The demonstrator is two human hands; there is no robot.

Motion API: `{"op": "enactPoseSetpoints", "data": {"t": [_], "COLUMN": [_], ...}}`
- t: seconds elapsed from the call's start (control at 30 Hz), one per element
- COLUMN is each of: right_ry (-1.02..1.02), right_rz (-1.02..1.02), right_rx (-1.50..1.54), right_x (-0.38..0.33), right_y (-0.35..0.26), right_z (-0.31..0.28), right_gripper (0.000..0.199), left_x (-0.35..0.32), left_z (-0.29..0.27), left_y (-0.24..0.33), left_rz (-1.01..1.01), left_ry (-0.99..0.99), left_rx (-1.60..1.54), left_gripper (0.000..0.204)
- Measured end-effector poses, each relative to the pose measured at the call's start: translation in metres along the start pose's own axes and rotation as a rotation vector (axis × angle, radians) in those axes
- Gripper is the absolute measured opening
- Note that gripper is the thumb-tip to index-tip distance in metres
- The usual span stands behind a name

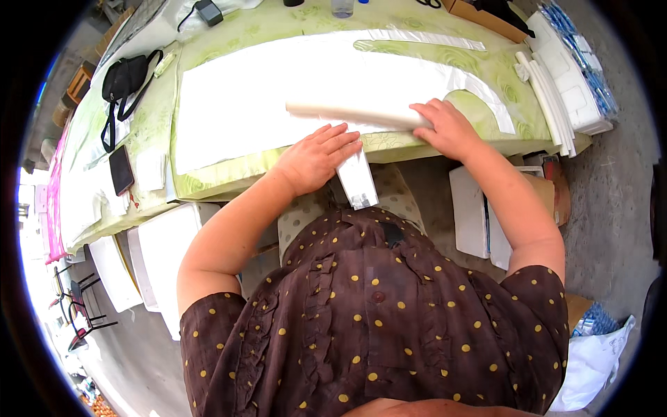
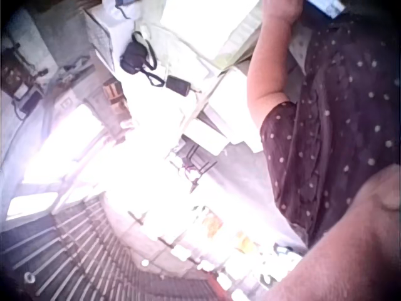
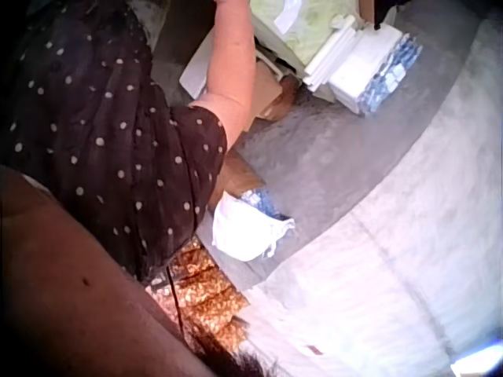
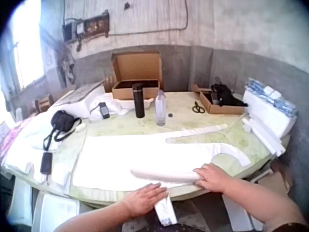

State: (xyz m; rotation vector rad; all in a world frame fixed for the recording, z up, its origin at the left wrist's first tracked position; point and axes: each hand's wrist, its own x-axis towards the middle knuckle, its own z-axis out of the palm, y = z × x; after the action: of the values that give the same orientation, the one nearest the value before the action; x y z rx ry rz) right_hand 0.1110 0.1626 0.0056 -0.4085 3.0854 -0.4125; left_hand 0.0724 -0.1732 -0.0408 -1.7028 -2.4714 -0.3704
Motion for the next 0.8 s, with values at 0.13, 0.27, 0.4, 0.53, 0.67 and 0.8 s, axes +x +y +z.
{"op": "enactPoseSetpoints", "data": {"t": [0.13, 0.27, 0.4, 0.53, 0.67, 0.8], "right_ry": [0.059, 0.154, 0.283, 0.34, 0.346, 0.308], "right_rz": [0.162, 0.336, 0.324, 0.276, 0.111, -0.011], "right_rx": [-0.131, -0.197, 0.051, 0.185, 0.115, 0.075], "right_x": [0.06, 0.08, 0.065, 0.032, 0.003, -0.008], "right_y": [0.016, 0.025, 0.024, 0.037, 0.046, 0.045], "right_z": [0.007, 0.004, 0.001, -0.004, -0.009, -0.011], "right_gripper": [0.051, 0.052, 0.053, 0.052, 0.048, 0.046], "left_x": [0.0, 0.009, 0.006, 0.01, 0.034, 0.057], "left_z": [-0.001, -0.014, -0.016, -0.034, -0.032, -0.017], "left_y": [0.0, 0.007, 0.001, -0.03, -0.069, -0.115], "left_rz": [-0.013, -0.074, -0.26, -0.367, -0.565, -0.635], "left_ry": [-0.027, -0.065, -0.086, -0.233, -0.324, -0.273], "left_rx": [0.0, 0.065, -0.02, -0.122, 0.059, 0.204], "left_gripper": [0.066, 0.067, 0.076, 0.076, 0.055, 0.05]}}
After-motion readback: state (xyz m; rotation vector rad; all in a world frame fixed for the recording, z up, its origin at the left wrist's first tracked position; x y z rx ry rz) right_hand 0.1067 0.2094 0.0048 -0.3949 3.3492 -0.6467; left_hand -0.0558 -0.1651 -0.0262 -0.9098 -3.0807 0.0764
